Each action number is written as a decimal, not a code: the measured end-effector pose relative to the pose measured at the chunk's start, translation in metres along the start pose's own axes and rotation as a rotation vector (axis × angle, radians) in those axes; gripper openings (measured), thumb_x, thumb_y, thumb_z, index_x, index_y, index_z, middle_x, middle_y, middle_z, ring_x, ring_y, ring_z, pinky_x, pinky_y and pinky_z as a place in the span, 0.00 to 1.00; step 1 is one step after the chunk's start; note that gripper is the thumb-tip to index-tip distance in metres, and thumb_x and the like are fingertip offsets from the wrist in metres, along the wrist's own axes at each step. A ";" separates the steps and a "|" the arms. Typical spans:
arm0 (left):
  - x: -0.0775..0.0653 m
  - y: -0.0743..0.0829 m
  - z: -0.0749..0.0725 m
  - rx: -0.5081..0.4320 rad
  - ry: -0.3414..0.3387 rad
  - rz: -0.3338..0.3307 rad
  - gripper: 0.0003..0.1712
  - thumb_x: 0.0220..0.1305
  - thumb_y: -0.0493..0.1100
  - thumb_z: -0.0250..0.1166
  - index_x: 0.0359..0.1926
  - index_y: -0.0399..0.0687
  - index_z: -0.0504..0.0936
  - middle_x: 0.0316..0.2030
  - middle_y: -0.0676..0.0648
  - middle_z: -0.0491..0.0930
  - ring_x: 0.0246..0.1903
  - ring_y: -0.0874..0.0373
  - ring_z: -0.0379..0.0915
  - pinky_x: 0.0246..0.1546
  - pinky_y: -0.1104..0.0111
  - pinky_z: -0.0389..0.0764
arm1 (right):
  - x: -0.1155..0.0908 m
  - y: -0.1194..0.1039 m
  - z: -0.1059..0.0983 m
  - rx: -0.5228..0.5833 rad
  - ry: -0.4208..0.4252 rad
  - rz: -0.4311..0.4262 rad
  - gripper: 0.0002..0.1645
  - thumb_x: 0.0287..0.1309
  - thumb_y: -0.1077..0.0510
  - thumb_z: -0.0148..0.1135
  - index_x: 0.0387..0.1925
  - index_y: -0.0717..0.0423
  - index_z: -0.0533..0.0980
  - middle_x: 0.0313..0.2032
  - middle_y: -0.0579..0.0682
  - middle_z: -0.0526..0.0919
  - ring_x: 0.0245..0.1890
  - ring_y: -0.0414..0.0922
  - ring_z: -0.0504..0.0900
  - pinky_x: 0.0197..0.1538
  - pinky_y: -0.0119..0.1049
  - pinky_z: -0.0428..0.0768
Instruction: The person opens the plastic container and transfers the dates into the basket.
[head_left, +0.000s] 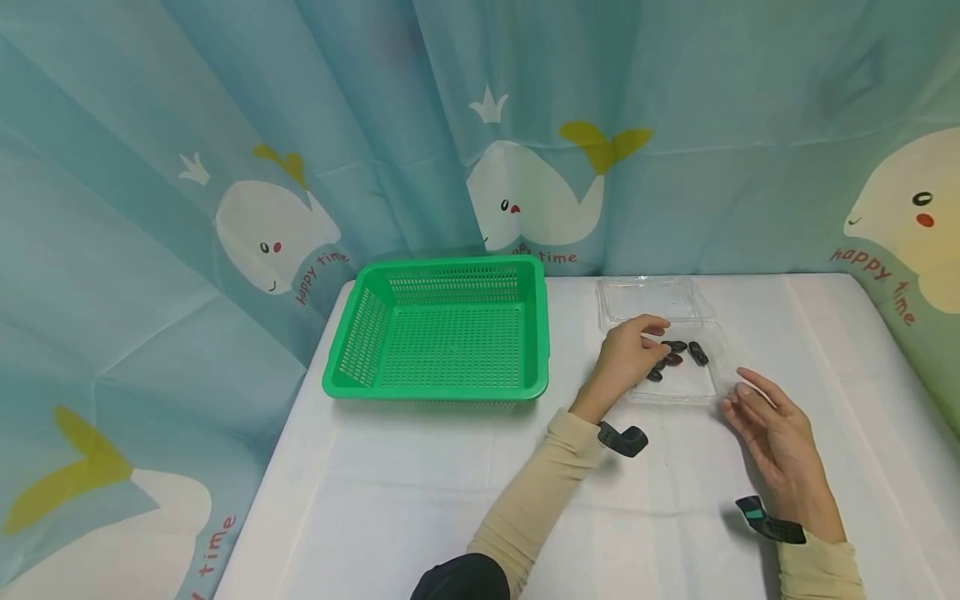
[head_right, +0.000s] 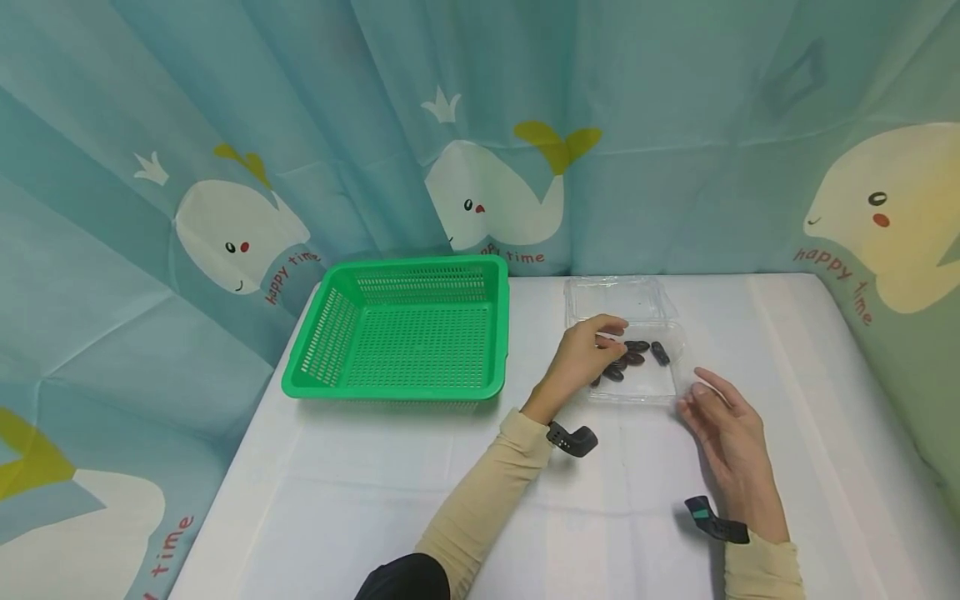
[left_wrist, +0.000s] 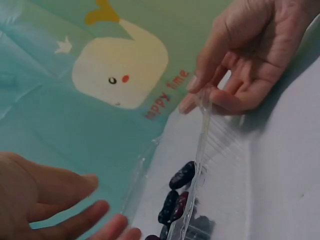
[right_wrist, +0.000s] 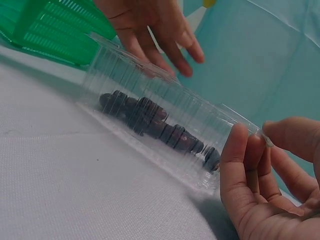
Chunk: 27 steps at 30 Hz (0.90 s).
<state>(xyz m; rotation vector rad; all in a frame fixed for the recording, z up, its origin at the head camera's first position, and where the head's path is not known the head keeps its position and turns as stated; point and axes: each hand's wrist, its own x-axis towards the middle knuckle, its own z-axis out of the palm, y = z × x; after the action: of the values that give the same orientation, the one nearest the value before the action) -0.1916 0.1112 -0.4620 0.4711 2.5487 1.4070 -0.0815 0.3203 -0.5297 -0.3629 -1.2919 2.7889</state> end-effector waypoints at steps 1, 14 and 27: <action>0.001 0.000 0.001 0.046 -0.015 0.006 0.19 0.70 0.39 0.70 0.61 0.51 0.85 0.54 0.51 0.88 0.45 0.66 0.86 0.35 0.85 0.75 | 0.000 0.000 0.000 -0.003 0.001 0.001 0.21 0.74 0.71 0.55 0.59 0.52 0.82 0.41 0.47 0.86 0.40 0.40 0.88 0.46 0.30 0.88; 0.004 -0.002 0.012 0.526 -0.180 0.112 0.25 0.62 0.31 0.68 0.59 0.52 0.86 0.52 0.56 0.88 0.44 0.68 0.80 0.43 0.83 0.73 | -0.002 0.003 -0.001 -0.001 -0.017 -0.010 0.21 0.74 0.72 0.54 0.60 0.53 0.82 0.42 0.48 0.87 0.40 0.41 0.89 0.47 0.30 0.88; 0.007 -0.007 0.019 0.546 -0.182 0.131 0.14 0.65 0.39 0.73 0.51 0.53 0.89 0.47 0.56 0.89 0.45 0.68 0.82 0.45 0.83 0.76 | 0.000 0.003 -0.001 -0.012 -0.013 -0.022 0.22 0.74 0.72 0.54 0.60 0.53 0.82 0.41 0.48 0.87 0.40 0.41 0.89 0.47 0.30 0.88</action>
<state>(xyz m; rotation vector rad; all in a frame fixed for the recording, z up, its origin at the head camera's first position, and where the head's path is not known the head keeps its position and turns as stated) -0.1937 0.1255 -0.4784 0.8183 2.7623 0.6365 -0.0813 0.3195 -0.5327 -0.3291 -1.3078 2.7708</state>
